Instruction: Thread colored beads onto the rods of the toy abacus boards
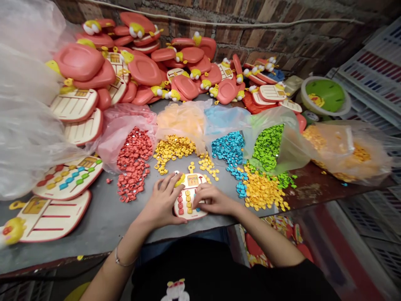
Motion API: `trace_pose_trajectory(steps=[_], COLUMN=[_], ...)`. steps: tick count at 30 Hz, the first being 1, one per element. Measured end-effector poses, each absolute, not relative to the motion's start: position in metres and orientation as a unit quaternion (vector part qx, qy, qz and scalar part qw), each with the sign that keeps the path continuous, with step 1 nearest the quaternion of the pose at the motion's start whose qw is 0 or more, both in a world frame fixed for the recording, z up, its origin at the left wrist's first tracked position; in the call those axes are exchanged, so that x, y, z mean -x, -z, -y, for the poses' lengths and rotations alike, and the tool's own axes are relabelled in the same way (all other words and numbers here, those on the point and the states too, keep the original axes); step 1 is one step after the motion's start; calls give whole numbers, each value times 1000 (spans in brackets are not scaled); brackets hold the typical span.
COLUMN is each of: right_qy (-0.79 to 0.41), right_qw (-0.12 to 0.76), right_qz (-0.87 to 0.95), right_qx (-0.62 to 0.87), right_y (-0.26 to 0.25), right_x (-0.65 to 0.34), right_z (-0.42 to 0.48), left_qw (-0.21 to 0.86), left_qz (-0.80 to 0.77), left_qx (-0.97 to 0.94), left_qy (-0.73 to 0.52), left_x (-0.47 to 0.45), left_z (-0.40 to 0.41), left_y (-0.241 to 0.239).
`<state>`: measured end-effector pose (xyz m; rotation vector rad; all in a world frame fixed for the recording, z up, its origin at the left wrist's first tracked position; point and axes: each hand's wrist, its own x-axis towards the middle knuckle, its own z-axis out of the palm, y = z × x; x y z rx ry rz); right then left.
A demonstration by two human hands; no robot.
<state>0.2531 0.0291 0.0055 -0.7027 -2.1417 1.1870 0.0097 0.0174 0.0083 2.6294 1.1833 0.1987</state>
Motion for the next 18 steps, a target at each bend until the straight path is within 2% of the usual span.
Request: trace_pose_trajectory(steps=[2,3,5,8,10,13,18], right_qy=[-476,-454,-338,-153,-94,-71,-153], right_qw=[322,347,369,288,228,224,349], right_qz=[759,738,724,762,791,806,792], right_qx=[307,358,475,559,560,543,477], right_y=[-12,-14,-13,-3,4,3,-11], right_x=[-271,-282,-302,-321,-323,-315,-286], right_z=[-37,-44,-64,-95,-109,-108,-69], left_qw=[125,126,127,129,131,139,146], left_qz=[-407,-408,-410,-409,-409,-412,-410], left_qx=[-902,-902,-900,-900,-900,-897,-898], left_qy=[-70,-70,-72,-76,-77,-77,-74], left_x=[-10,-10,-10,-10,-9,-9,-9], left_z=[-17,-17,-17,-17,-17,-17,-17], left_y=[-8,-9,-9,-9,-8,-7,-6])
